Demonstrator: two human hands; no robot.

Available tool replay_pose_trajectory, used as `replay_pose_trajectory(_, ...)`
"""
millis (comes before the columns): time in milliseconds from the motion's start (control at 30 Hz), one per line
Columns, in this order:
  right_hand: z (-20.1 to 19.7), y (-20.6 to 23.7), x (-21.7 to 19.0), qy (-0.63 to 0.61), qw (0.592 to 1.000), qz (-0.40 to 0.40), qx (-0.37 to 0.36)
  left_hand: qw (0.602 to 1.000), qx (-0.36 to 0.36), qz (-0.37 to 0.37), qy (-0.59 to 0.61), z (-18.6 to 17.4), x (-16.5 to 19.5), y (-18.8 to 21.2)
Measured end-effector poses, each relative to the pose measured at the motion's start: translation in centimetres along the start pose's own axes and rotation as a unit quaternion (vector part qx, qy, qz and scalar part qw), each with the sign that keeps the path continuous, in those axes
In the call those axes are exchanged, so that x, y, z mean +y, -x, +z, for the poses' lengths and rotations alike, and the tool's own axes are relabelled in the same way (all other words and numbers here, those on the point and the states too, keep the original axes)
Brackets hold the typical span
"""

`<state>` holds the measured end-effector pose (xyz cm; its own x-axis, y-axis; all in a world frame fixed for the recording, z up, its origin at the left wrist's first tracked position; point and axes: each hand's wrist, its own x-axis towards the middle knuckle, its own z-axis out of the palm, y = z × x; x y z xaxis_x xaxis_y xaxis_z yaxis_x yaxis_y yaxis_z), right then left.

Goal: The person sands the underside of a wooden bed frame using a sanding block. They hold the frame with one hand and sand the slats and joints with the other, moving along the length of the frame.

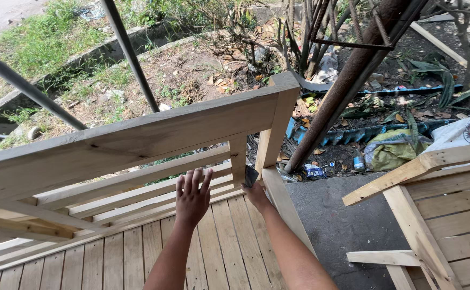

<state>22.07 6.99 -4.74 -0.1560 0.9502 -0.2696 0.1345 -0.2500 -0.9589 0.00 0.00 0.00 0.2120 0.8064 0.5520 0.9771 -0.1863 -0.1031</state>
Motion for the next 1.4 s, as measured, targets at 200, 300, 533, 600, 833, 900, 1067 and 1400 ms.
replay_pose_trajectory(200, 1.0, -0.9, -1.6, 0.072, 0.995, 0.001, 0.069, 0.99, -0.06, -0.111, 0.065, -0.6, 1.2, -3.0)
replay_pose_trajectory(300, 0.6, -1.3, -2.1, 0.068, 0.994, -0.019, 0.086, 0.987, -0.086, -0.122, 0.065, -0.5, 1.2, -3.5)
replay_pose_trajectory(533, 1.5, -0.5, -1.3, 0.081, 0.993, 0.028, 0.077, 0.991, -0.066, -0.106, 0.045, 0.1, 1.8, -3.0)
replay_pose_trajectory(600, 1.7, -0.4, -1.3, 0.075, 0.994, 0.019, 0.079, 0.991, -0.074, -0.105, 0.041, 0.2, 1.7, -2.9)
replay_pose_trajectory(833, 1.9, -0.6, -0.6, 0.075, 0.993, -0.021, 0.091, 0.99, -0.074, -0.112, 0.036, 1.3, 1.9, -2.3)
replay_pose_trajectory(900, 2.2, -0.4, -0.6, 0.078, 0.993, 0.007, 0.087, 0.99, -0.071, -0.115, 0.031, 1.7, 1.9, -2.1)
replay_pose_trajectory(1067, 1.6, -1.6, -1.2, 0.068, 0.99, -0.052, 0.109, 0.988, -0.103, -0.109, 0.024, 2.7, 2.1, -1.8)
replay_pose_trajectory(1400, 1.3, -0.6, -1.6, 0.043, 0.99, -0.124, 0.056, 0.989, -0.093, -0.112, 0.009, 4.0, 2.2, -1.1)
